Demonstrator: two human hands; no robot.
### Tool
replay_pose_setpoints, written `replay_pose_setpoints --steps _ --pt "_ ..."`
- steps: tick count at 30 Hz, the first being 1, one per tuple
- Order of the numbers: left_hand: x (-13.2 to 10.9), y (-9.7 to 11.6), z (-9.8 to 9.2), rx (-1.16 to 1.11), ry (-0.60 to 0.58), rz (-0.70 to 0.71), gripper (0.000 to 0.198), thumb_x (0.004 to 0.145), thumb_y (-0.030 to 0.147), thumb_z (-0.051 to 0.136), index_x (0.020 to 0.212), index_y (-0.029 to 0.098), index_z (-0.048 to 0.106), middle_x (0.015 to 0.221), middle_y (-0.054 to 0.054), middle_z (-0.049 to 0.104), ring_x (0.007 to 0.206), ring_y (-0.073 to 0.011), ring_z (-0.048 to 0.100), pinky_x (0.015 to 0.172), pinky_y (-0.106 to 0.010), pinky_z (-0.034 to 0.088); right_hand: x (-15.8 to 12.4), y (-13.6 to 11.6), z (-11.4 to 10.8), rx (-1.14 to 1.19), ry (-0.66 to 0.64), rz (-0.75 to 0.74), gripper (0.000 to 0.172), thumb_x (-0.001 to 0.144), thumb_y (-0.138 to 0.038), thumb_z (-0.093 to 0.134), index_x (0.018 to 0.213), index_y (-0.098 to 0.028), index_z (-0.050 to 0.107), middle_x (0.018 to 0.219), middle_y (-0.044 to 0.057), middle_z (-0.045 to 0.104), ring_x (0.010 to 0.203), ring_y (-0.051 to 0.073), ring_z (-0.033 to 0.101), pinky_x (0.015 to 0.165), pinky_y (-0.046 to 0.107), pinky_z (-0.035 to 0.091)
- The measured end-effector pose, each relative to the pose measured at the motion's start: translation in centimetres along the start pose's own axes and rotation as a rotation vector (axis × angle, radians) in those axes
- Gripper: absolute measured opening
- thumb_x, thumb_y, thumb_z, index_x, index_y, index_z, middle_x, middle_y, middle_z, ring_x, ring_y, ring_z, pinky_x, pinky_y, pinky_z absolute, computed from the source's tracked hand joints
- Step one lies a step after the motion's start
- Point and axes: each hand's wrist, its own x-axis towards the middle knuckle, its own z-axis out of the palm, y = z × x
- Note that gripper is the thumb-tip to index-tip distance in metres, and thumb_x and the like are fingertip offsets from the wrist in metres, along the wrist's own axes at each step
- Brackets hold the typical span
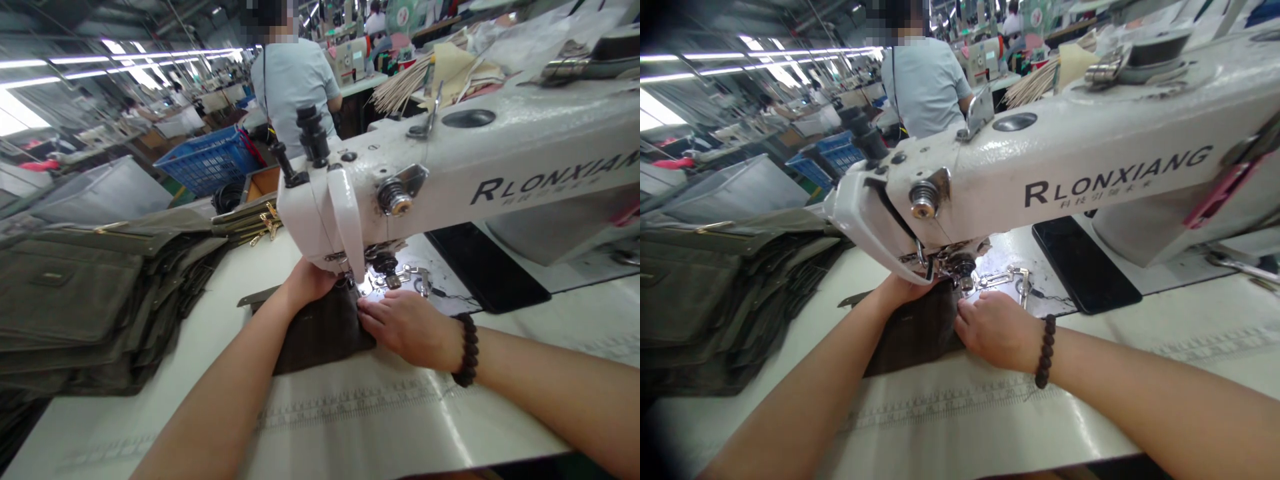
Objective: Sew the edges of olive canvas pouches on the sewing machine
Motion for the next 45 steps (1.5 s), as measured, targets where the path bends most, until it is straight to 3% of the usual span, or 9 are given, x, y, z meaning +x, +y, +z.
replay_pose_setpoints --steps 11,20,25,34,45 --pt "-0.8 0.3 0.6 0.012 0.119 -0.045 0.027 0.077 0.021 0.054 0.105 0.018 0.056 0.102 -0.005 0.063 0.1 -0.022 0.056 0.088 -0.032 0.044 -0.3 -0.3 0.5 -0.05 0.096 -0.049 0.019 0.077 -0.012 0.043 0.089 -0.011 0.058 0.095 0.012 0.059 0.06 0.016 0.052 0.049 0.029 0.037" --pt "-1.1 0.8 0.5 0.046 0.147 -0.009 0.023 0.077 0.017 0.052 0.099 0.019 0.058 0.106 -0.004 0.061 0.105 -0.0212 0.052 0.091 -0.03 0.041 -0.4 -0.1 0.4 -0.062 0.143 -0.06 0.021 0.076 -0.011 0.043 0.089 -0.01 0.06 0.094 0.013 0.06 0.06 0.017 0.053 0.049 0.029 0.037" --pt "-1.1 0.8 0.4 0.018 0.117 -0.016 0.022 0.075 0.013 0.052 0.095 0.019 0.06 0.099 -0.004 0.064 0.102 -0.0211 0.054 0.088 -0.03 0.044 -0.4 -0.3 0.3 -0.064 0.183 -0.06 0.021 0.075 -0.01 0.042 0.087 -0.01 0.06 0.093 0.013 0.06 0.059 0.016 0.053 0.048 0.028 0.037" --pt "-0.8 0.5 0.4 0.011 0.086 -0.01 0.02 0.075 0.012 0.05 0.088 0.019 0.063 0.089 -0.003 0.066 0.095 -0.0211 0.058 0.085 -0.03 0.046 -0.1 -0.2 0.5 -0.036 0.138 -0.054 0.022 0.077 -0.011 0.04 0.089 -0.009 0.058 0.096 0.014 0.059 0.063 0.017 0.053 0.05 0.029 0.037" --pt "0.1 -0.2 0.9 -0.017 0.009 0.006 0.027 0.075 0.008 0.046 0.096 0.015 0.061 0.102 -0.006 0.063 0.1 -0.0205 0.055 0.088 -0.03 0.043 0.0 -0.1 0.5 -0.006 0.117 -0.007 0.023 0.081 -0.012 0.037 0.092 -0.01 0.057 0.095 0.013 0.059 0.064 0.017 0.051 0.052 0.028 0.035"
